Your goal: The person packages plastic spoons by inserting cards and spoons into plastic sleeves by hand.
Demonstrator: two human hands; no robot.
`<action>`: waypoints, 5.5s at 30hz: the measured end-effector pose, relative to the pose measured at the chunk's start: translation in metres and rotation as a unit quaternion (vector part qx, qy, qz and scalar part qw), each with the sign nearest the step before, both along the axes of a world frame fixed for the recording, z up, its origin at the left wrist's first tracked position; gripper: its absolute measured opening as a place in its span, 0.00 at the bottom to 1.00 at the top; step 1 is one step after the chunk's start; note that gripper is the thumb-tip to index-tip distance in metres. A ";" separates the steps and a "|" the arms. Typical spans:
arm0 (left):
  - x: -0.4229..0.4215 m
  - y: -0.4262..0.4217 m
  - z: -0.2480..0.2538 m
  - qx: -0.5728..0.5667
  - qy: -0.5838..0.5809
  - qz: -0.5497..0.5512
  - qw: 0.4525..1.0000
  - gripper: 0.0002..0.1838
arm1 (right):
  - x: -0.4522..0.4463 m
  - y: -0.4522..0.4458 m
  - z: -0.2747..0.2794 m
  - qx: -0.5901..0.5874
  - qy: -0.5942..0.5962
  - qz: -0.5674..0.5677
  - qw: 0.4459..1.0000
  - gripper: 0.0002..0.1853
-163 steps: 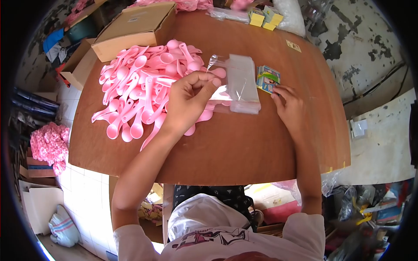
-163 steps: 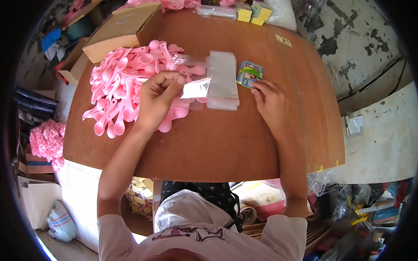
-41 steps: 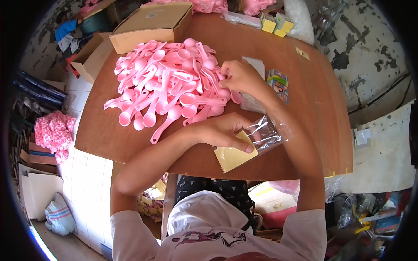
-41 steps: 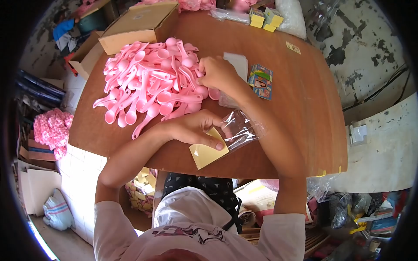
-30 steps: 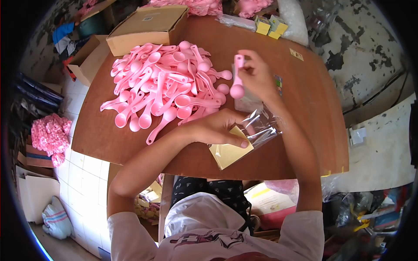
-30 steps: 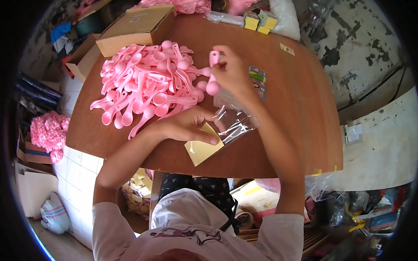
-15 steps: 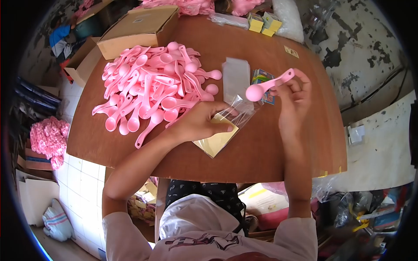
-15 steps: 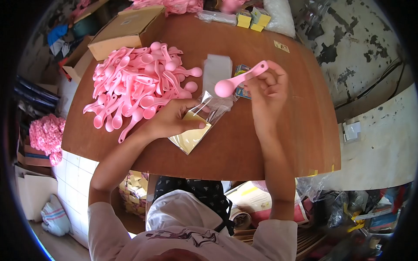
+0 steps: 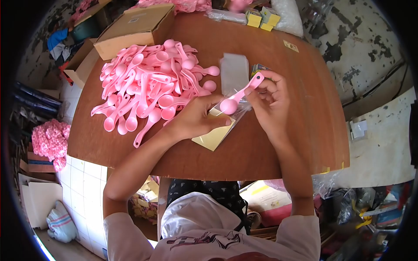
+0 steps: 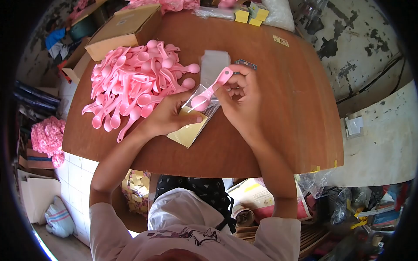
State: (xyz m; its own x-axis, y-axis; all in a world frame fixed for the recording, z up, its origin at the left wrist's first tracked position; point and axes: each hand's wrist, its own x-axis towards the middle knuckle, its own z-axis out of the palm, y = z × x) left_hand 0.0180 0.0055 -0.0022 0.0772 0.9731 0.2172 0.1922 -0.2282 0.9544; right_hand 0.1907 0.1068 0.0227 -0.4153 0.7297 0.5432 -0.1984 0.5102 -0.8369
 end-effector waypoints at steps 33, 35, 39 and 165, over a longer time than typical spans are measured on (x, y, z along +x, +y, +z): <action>0.002 -0.010 0.011 0.124 0.037 0.091 0.987 0.37 | 0.005 0.031 0.096 0.319 -0.043 -0.145 0.936 0.12; -0.003 -0.008 0.014 0.124 0.034 0.102 0.986 0.37 | 0.007 0.023 0.093 0.322 -0.142 -0.194 0.916 0.17; -0.006 -0.006 0.010 0.181 0.058 0.112 0.975 0.33 | 0.011 0.013 0.072 0.251 -0.063 -0.064 0.964 0.17; -0.021 0.001 -0.006 0.025 -0.129 0.037 0.991 0.12 | 0.033 0.004 -0.023 0.039 -0.099 0.177 0.978 0.14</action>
State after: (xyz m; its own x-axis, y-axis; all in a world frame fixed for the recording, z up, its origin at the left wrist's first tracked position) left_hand -0.0025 0.0067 -0.0079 -0.0576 0.9614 0.2692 -0.0388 -0.2716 0.9616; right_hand 0.2239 0.1111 -0.0003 -0.7373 0.4800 0.4754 -0.2124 0.5033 -0.8376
